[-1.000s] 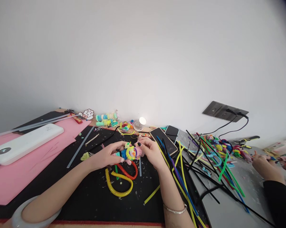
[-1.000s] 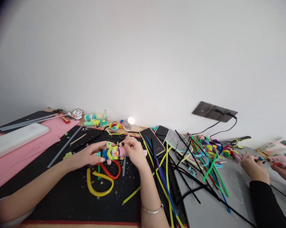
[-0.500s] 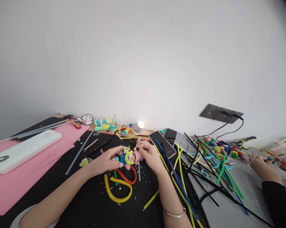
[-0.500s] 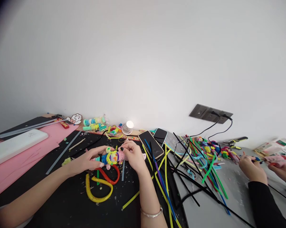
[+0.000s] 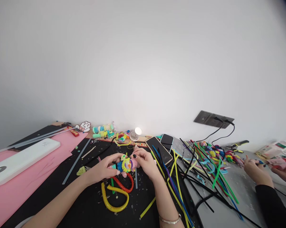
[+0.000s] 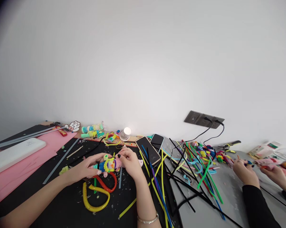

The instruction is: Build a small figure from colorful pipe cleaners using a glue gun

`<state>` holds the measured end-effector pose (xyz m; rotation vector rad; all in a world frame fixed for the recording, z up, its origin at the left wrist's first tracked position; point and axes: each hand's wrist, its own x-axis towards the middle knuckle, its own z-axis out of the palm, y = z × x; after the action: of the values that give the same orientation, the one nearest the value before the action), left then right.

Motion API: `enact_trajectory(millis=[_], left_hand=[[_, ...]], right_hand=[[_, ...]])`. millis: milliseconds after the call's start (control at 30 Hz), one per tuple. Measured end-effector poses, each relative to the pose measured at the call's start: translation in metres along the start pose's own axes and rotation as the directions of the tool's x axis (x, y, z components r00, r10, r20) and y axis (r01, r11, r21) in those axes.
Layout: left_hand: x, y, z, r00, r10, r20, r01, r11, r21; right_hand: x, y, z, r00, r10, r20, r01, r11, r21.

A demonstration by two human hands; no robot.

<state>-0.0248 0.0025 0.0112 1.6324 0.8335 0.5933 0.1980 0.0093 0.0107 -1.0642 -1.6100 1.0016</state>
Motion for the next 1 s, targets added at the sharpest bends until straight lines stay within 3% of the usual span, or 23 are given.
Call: enact_trajectory(millis=[433,633,800,900,1000], left_hand=[[0.003,-0.007,0.002,0.999,-0.022,0.029,0.025,0.993,-0.118],[0.003,-0.012,-0.002,0.998,-0.046,-0.053,0.04,0.993,-0.114],[0.004,-0.013,-0.004,0.976,-0.075,-0.203,0.041,0.986,-0.164],[0.006,-0.014,-0.004,0.95,-0.055,-0.308,-0.012,0.978,-0.21],[0.008,-0.016,-0.004,0.931,-0.036,-0.363,-0.059,0.967,-0.247]], right_hand=[[-0.001,-0.003,0.003,0.999,0.006,-0.032,-0.007,1.0,-0.03],[-0.001,-0.007,0.002,0.998,-0.047,-0.052,0.048,0.999,0.01],[-0.002,-0.008,-0.002,0.95,-0.144,-0.276,0.146,0.989,-0.011],[-0.002,-0.006,-0.003,0.885,-0.143,-0.444,0.118,0.989,-0.085],[-0.003,-0.002,-0.001,0.835,-0.164,-0.526,0.087,0.982,-0.168]])
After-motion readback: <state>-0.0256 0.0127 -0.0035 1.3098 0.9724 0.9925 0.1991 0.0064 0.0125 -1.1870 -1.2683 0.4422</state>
